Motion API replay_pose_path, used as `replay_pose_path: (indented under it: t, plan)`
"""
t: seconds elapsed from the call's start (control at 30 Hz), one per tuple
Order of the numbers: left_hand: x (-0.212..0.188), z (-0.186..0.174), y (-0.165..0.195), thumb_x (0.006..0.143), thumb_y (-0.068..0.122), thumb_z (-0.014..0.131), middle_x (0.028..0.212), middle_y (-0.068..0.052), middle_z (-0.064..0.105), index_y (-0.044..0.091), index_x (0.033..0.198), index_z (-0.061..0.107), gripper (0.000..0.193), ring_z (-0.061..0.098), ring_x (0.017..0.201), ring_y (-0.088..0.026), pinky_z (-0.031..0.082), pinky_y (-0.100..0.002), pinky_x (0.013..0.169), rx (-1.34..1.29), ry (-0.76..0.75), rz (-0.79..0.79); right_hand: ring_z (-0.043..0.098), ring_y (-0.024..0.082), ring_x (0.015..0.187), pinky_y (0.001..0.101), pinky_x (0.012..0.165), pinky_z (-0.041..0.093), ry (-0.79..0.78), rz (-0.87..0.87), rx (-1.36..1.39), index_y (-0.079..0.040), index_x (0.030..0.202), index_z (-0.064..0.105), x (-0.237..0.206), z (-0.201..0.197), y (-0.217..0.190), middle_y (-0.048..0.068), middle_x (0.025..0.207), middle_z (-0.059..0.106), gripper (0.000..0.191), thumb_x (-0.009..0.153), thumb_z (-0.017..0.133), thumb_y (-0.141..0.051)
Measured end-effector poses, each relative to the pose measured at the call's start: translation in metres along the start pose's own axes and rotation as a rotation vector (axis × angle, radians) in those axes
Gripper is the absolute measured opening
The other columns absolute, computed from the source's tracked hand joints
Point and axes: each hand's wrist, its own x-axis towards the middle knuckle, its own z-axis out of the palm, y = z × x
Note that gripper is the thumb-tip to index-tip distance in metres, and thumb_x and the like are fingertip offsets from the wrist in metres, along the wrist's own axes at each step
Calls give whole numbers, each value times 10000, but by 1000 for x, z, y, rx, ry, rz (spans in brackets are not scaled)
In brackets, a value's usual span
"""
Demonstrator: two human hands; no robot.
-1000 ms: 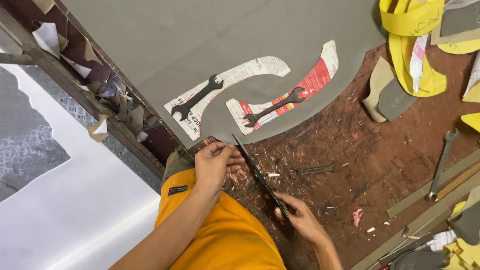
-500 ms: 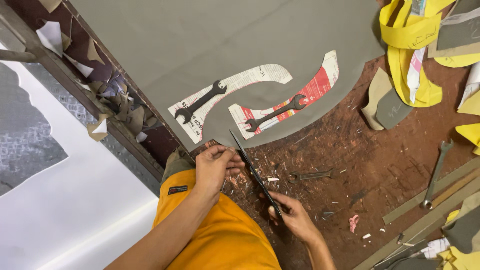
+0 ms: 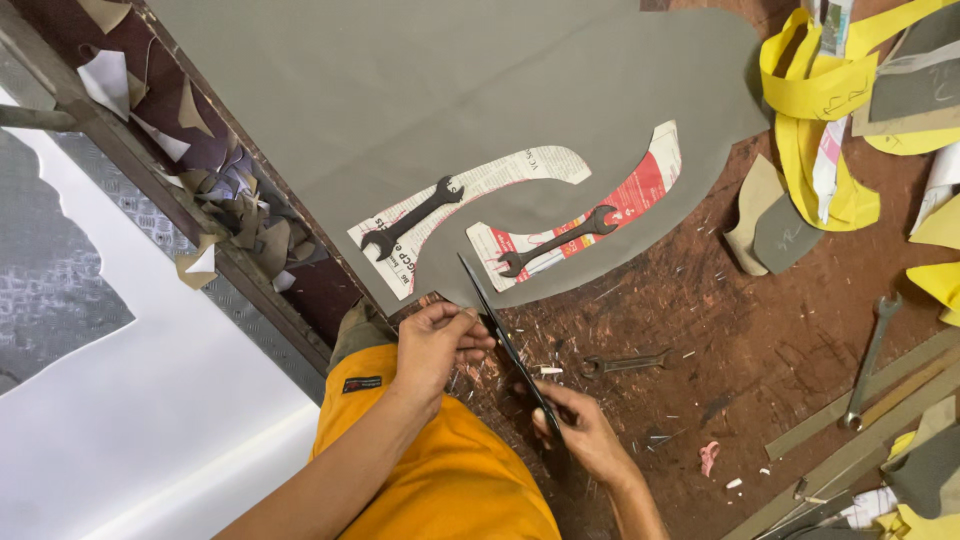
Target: The person arranges newspaper cutouts on a gray paper template, uses wrenches to hold them in place, and then uses scissors to trim the edges. The person repeatedly adjusts the newspaper pieces and wrenches to align them correctly before cutting.
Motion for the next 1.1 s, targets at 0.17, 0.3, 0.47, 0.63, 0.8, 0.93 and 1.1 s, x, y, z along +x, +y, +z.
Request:
replay_pose_path:
  t: [0.17,0.3,0.47,0.63,0.8,0.93,1.1]
  plan:
    - [0,-1,3,940,122,672,804,-123,738,-6,917,671,130,765,714,-223,594,-296,600,21,0,-35,541,83,599,256,537,421,60,2,-36,-65,1300,722,5,6,-13,-35,686,618,449,881,741,-227]
    - [0,-3,5,947,131,669,809,-116,740,-7,919,681,141,764,716,-212,586,-283,598,42,-5,-51,541,86,593,258,539,431,46,39,-21,-74,1310,717,4,9,-20,-30,672,615,472,871,743,-245]
    - [1,-5,6,944,131,673,805,-119,740,0,912,675,135,759,702,-214,589,-287,592,40,-20,-56,558,68,630,241,575,466,46,-49,-84,-45,1302,723,8,11,-21,-53,710,611,462,886,749,-245]
    - [2,-7,6,951,124,675,802,-118,734,-4,911,670,134,760,706,-211,590,-287,595,32,-33,-70,536,73,623,246,568,450,78,0,2,-48,1323,701,13,13,-13,-47,710,605,496,870,754,-244]
    - [4,-8,7,949,112,669,797,-119,730,-6,911,670,124,759,704,-215,590,-288,597,20,-50,-84,532,75,625,243,574,445,71,-8,29,-38,1335,705,11,13,-7,-39,711,598,505,877,756,-247]
    - [3,-9,7,949,112,670,794,-121,733,-9,909,675,127,759,702,-217,595,-293,600,34,-52,-83,553,77,626,246,572,460,107,1,-11,-51,1330,692,12,15,-9,-36,710,611,507,866,763,-242]
    - [5,-10,7,950,107,668,793,-121,732,-14,905,669,129,763,704,-217,600,-294,603,28,-61,-75,569,77,632,245,572,470,91,-1,-8,-47,1323,703,12,16,-13,-35,726,642,489,876,754,-241]
